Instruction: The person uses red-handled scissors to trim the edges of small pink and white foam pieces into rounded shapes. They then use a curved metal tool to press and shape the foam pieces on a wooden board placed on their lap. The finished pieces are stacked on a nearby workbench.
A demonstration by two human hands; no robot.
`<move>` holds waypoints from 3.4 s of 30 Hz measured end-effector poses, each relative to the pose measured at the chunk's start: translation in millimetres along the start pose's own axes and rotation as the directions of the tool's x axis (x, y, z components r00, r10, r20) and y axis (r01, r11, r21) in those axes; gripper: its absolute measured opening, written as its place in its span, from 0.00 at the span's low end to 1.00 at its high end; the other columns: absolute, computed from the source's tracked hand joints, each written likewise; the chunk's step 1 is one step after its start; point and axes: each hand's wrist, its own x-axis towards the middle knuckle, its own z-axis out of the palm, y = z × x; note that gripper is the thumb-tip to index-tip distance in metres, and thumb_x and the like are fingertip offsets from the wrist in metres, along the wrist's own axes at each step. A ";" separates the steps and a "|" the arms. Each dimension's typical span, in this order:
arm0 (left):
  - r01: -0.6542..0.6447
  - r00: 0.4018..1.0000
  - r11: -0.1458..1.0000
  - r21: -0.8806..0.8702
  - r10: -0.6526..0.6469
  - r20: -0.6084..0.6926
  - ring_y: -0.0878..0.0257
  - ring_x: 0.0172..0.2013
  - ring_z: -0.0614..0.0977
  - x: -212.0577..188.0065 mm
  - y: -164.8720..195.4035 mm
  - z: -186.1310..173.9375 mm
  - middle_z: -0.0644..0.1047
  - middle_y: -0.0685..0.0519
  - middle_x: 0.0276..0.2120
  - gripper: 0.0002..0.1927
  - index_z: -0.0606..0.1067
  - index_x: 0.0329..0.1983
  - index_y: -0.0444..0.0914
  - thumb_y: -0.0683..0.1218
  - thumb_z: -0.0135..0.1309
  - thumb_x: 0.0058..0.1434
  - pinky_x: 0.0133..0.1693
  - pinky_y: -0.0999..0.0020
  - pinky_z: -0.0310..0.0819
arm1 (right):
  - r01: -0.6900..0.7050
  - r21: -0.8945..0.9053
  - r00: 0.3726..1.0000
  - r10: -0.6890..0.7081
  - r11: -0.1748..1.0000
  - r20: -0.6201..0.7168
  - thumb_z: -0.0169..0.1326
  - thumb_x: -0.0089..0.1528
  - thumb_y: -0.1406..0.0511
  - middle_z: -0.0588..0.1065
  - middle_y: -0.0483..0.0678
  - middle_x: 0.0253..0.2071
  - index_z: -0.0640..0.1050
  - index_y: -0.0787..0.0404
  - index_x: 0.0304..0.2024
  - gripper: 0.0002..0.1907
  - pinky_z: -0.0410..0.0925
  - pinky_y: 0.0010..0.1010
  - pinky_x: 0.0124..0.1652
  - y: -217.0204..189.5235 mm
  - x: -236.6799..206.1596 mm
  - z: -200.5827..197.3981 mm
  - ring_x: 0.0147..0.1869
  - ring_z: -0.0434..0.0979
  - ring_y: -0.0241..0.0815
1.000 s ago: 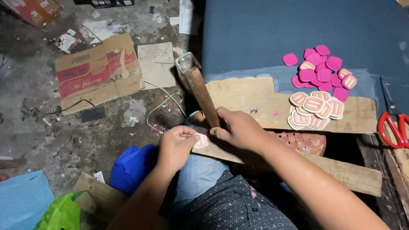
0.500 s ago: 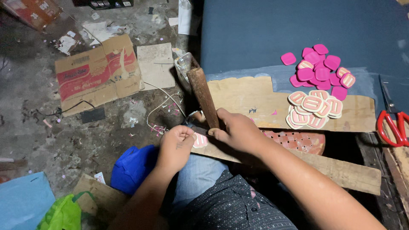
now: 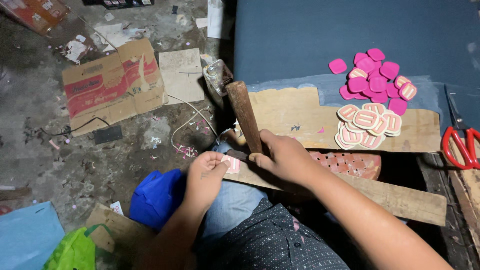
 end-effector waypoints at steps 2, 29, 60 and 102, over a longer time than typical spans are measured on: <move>0.047 0.999 0.994 -0.094 -0.047 0.002 0.67 0.32 0.82 3.9 0.6 -0.2 0.82 0.49 0.33 0.06 0.77 0.40 0.28 0.34 0.56 0.59 0.39 0.75 0.77 | 0.076 0.013 0.996 -0.076 0.997 -0.047 0.62 0.58 0.55 0.78 0.59 0.28 0.72 0.58 0.46 0.21 0.69 0.49 0.35 -0.2 3.2 0.5 0.36 0.79 0.62; 0.037 0.998 0.997 0.069 -0.040 0.041 0.68 0.29 0.82 10.6 9.1 -9.6 0.83 0.49 0.30 0.05 0.80 0.36 0.28 0.35 0.60 0.57 0.35 0.74 0.76 | 0.256 -0.060 0.967 -0.256 0.965 0.013 0.63 0.58 0.56 0.77 0.60 0.29 0.70 0.61 0.41 0.21 0.68 0.51 0.35 2.3 21.8 -5.7 0.36 0.77 0.66; -0.069 0.990 0.981 0.182 0.045 0.132 0.71 0.29 0.80 -3.7 20.6 -7.4 0.82 0.52 0.30 0.06 0.77 0.39 0.29 0.35 0.54 0.58 0.33 0.75 0.74 | 0.244 -0.133 0.968 -0.250 0.961 -0.025 0.61 0.59 0.55 0.77 0.59 0.29 0.70 0.60 0.41 0.20 0.68 0.53 0.35 -0.2 15.9 -0.2 0.37 0.77 0.65; -0.022 0.998 0.996 0.086 0.018 0.054 0.69 0.30 0.81 -1.3 17.1 -5.6 0.83 0.50 0.30 0.04 0.78 0.37 0.28 0.36 0.57 0.61 0.34 0.75 0.75 | 0.150 0.013 0.989 -0.150 0.989 -0.020 0.62 0.58 0.57 0.77 0.60 0.29 0.72 0.62 0.42 0.19 0.68 0.51 0.36 -9.6 9.0 0.7 0.37 0.77 0.65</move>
